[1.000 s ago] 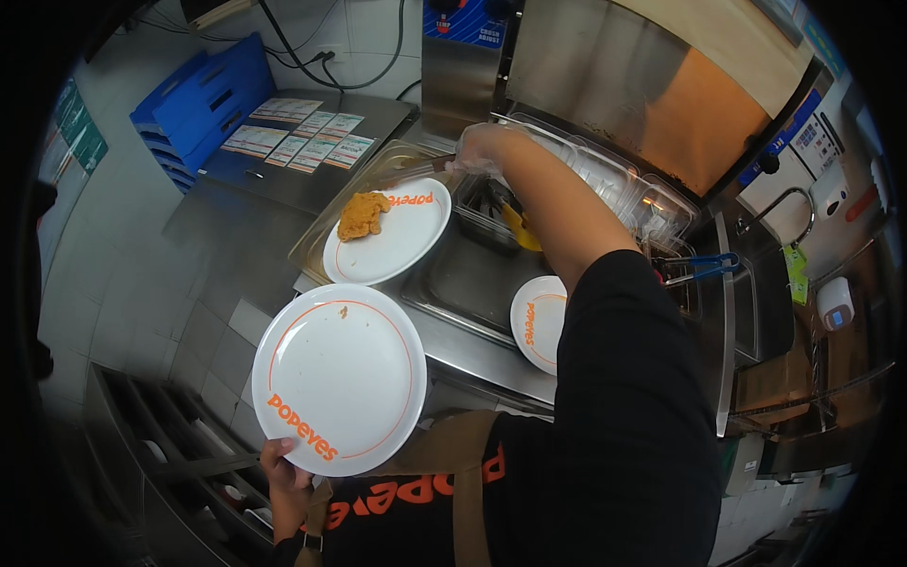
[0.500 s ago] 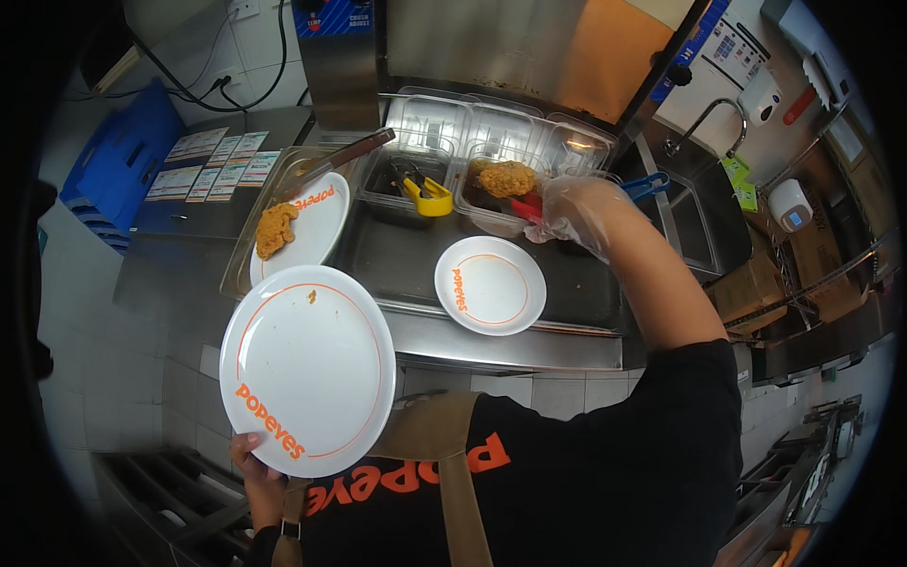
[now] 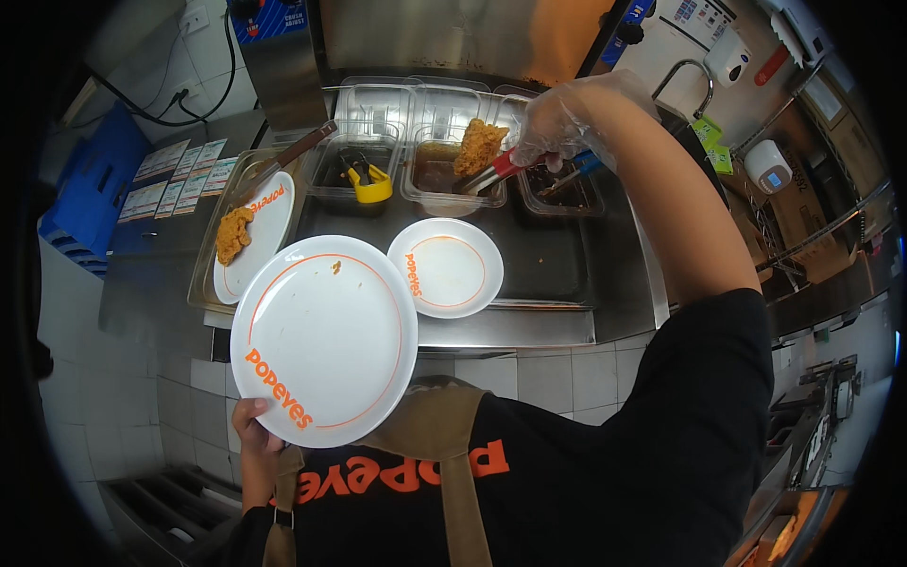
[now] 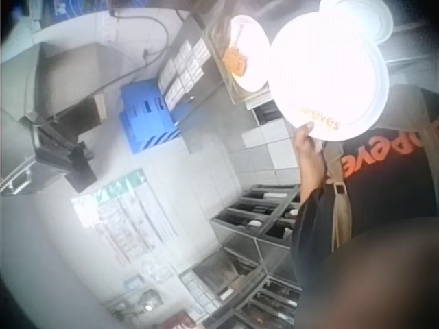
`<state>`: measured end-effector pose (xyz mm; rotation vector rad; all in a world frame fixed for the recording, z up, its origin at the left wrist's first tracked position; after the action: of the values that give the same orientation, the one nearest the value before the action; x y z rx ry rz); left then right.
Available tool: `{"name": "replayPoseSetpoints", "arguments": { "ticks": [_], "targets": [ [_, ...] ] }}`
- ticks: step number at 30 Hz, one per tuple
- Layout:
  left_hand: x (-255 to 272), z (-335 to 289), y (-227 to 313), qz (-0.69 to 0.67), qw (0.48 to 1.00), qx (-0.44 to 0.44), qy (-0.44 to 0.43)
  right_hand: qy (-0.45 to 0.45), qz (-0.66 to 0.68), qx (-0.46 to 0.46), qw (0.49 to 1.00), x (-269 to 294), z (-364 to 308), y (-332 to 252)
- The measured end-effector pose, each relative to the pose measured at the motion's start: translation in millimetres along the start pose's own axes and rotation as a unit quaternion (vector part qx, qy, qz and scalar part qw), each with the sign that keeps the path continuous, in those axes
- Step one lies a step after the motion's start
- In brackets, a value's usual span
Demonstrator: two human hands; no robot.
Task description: The person assembles food orders in a commercial kitchen. They place fried items into a bowl, retrieve plates and napkins, scoop rice onto plates, and use tongs to add fried chicken and sauce to the plates.
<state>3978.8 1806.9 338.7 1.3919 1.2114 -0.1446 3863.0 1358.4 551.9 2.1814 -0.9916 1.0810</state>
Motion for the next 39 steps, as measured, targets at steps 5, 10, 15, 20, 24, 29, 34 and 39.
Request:
{"name": "replayPoseSetpoints", "arguments": {
  "ticks": [5, 10, 15, 20, 24, 29, 34, 39],
  "targets": [
    [4, 2, -8, -0.022, 1.000, -0.004, 0.008, -0.016, 0.077, -0.023, 0.997, -7, 8, -13],
    [10, -14, -1, -0.031, 0.998, -0.049, 0.025, 0.032, -0.022, -0.028, 0.999, 10, -12, 1],
    [14, -26, -4, -0.034, 0.997, -0.050, 0.047, 0.105, -0.059, 0.058, 0.991, -4, -8, -11],
    [13, -31, -5, -0.024, 0.997, -0.057, 0.052, 0.171, -0.199, 0.142, 0.954, -45, 9, -40],
    [12, -34, -4, -0.026, 0.996, -0.070, 0.045, 0.178, -0.208, 0.094, 0.957, -32, 2, -30],
    [14, -33, -8, -0.033, 0.997, -0.057, 0.051, 0.189, -0.242, 0.144, 0.941, -25, -13, -40],
    [13, -32, -8, -0.035, 0.998, -0.038, 0.026, 0.184, -0.237, 0.174, 0.938, -32, -8, -54],
    [18, -32, -7, -0.041, 0.997, -0.041, 0.049, 0.210, -0.291, 0.209, 0.909, -27, -15, -73]
  ]
}}
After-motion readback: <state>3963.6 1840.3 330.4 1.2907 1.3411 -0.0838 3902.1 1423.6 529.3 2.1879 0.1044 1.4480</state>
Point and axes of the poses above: each hand's wrist, its own z-axis towards the middle knuckle, its own x-axis out of the back of the hand, y = z × x, the point moved 7 cm from there along z, towards the middle knuckle, and after that the axes turned 4 degrees about z, right-handed, at the moved point
